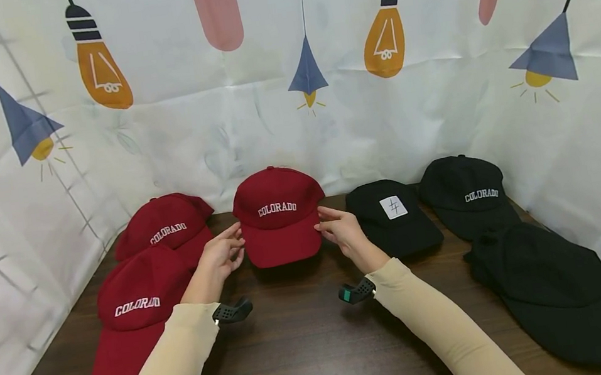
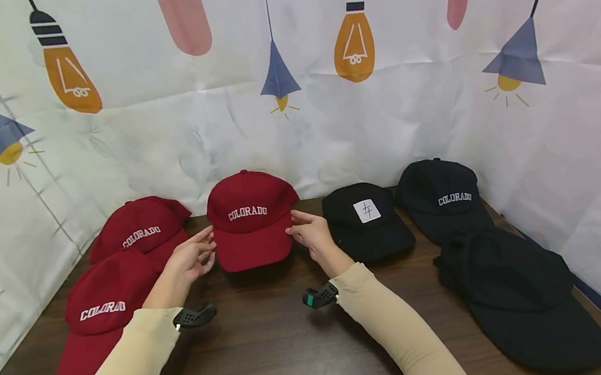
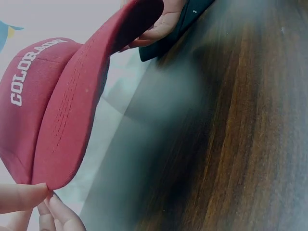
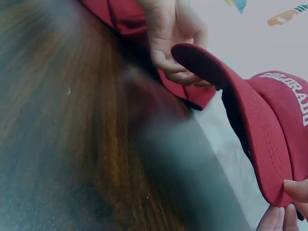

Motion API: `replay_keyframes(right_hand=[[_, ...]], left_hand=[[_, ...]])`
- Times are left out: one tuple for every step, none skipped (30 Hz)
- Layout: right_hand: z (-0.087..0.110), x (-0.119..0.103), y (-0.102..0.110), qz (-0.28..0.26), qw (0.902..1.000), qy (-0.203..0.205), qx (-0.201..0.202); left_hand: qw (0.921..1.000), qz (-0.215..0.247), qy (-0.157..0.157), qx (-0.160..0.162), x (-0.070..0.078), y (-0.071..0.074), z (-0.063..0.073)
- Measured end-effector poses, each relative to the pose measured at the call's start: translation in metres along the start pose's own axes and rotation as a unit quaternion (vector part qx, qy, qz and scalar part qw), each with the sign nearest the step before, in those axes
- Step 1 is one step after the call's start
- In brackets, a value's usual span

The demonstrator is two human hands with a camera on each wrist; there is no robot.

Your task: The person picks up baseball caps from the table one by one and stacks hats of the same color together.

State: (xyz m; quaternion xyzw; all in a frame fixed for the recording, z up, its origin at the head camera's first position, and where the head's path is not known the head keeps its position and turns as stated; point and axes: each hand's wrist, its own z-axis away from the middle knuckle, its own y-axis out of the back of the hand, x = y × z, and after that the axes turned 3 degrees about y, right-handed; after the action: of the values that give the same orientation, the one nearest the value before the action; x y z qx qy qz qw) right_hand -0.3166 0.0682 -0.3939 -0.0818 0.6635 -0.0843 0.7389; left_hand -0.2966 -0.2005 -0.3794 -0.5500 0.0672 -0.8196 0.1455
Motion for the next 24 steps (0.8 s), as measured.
replay_keyframes(right_hand=[[0.001, 0.0, 0.001, 0.0, 1.0, -0.002, -0.001], [0.001, 0.0, 0.001, 0.001, 1.0, -0.004, -0.002], [0.002, 0.0, 0.002, 0.002, 1.0, -0.004, -0.003], [0.002, 0.0, 0.002, 0.002, 1.0, -0.004, -0.004], [0.003, -0.001, 0.002, 0.004, 1.0, -0.004, -0.005], [0.003, -0.001, 0.003, 0.004, 1.0, -0.004, -0.007], [0.004, -0.001, 0.003, 0.006, 0.9999, -0.003, -0.009], [0.005, -0.001, 0.004, 0.008, 0.9999, -0.002, -0.011], [0.005, -0.001, 0.004, 0.011, 0.9998, -0.001, -0.014], [0.006, -0.001, 0.005, 0.015, 0.9997, 0.0, -0.018], [0.008, -0.001, 0.005, 0.018, 0.9996, 0.001, -0.021], [0.009, 0.0, 0.006, 0.02, 0.9995, 0.001, -0.024], [0.01, 0.0, 0.006, 0.022, 0.9994, 0.002, -0.027], [0.011, 0.0, 0.007, 0.023, 0.9993, 0.001, -0.029], [0.012, 0.0, 0.007, 0.024, 0.9993, 0.0, -0.03], [0.014, 0.0, 0.008, 0.023, 0.9993, -0.002, -0.03], [0.015, 0.0, 0.008, 0.021, 0.9993, -0.004, -0.03], [0.016, -0.001, 0.008, 0.021, 0.9993, -0.006, -0.03], [0.017, -0.001, 0.009, 0.02, 0.9993, -0.008, -0.03], [0.018, -0.001, 0.009, 0.021, 0.9993, -0.01, -0.031], [0.019, -0.001, 0.009, 0.022, 0.9992, -0.011, -0.033], [0.02, -0.001, 0.009, 0.023, 0.999, -0.013, -0.035], [0.021, -0.001, 0.01, 0.024, 0.9989, -0.014, -0.038], [0.023, -0.001, 0.01, 0.026, 0.9987, -0.014, -0.041]], left_hand=[[1.0, -0.002, 0.0, 0.0, 0.0, 0.0, 0.001], [1.0, -0.002, 0.0, -0.003, 0.001, 0.0, 0.002], [1.0, 0.0, -0.001, -0.009, 0.001, 0.0, 0.002], [0.9999, 0.002, -0.001, -0.012, 0.001, 0.0, 0.003], [0.9999, 0.003, -0.002, -0.015, 0.002, 0.0, 0.004], [0.9998, 0.005, -0.003, -0.017, 0.002, 0.0, 0.005], [0.9998, 0.006, -0.004, -0.02, 0.002, 0.0, 0.005], [0.9996, 0.008, -0.004, -0.025, 0.002, 0.0, 0.007], [0.9995, 0.008, -0.005, -0.029, 0.003, 0.0, 0.008], [0.9995, 0.005, -0.006, -0.03, 0.003, 0.0, 0.009], [0.9994, 0.003, -0.007, -0.033, 0.002, 0.001, 0.01], [0.9994, 0.001, -0.007, -0.035, 0.002, 0.001, 0.012], [0.9993, -0.001, -0.007, -0.036, 0.002, 0.001, 0.013], [0.9992, -0.005, -0.008, -0.038, 0.001, 0.002, 0.014], [0.9992, -0.009, -0.008, -0.038, 0.0, 0.002, 0.015], [0.9991, -0.014, -0.008, -0.039, -0.001, 0.002, 0.016], [0.999, -0.019, -0.008, -0.039, -0.002, 0.003, 0.018], [0.999, -0.023, -0.008, -0.039, -0.003, 0.003, 0.019], [0.9988, -0.028, -0.009, -0.039, -0.004, 0.003, 0.02], [0.9987, -0.031, -0.009, -0.039, -0.005, 0.004, 0.021], [0.9985, -0.034, -0.01, -0.041, -0.006, 0.005, 0.022], [0.9984, -0.035, -0.011, -0.042, -0.006, 0.005, 0.023], [0.9983, -0.036, -0.011, -0.044, -0.007, 0.006, 0.024], [0.9982, -0.036, -0.012, -0.046, -0.007, 0.008, 0.025]])
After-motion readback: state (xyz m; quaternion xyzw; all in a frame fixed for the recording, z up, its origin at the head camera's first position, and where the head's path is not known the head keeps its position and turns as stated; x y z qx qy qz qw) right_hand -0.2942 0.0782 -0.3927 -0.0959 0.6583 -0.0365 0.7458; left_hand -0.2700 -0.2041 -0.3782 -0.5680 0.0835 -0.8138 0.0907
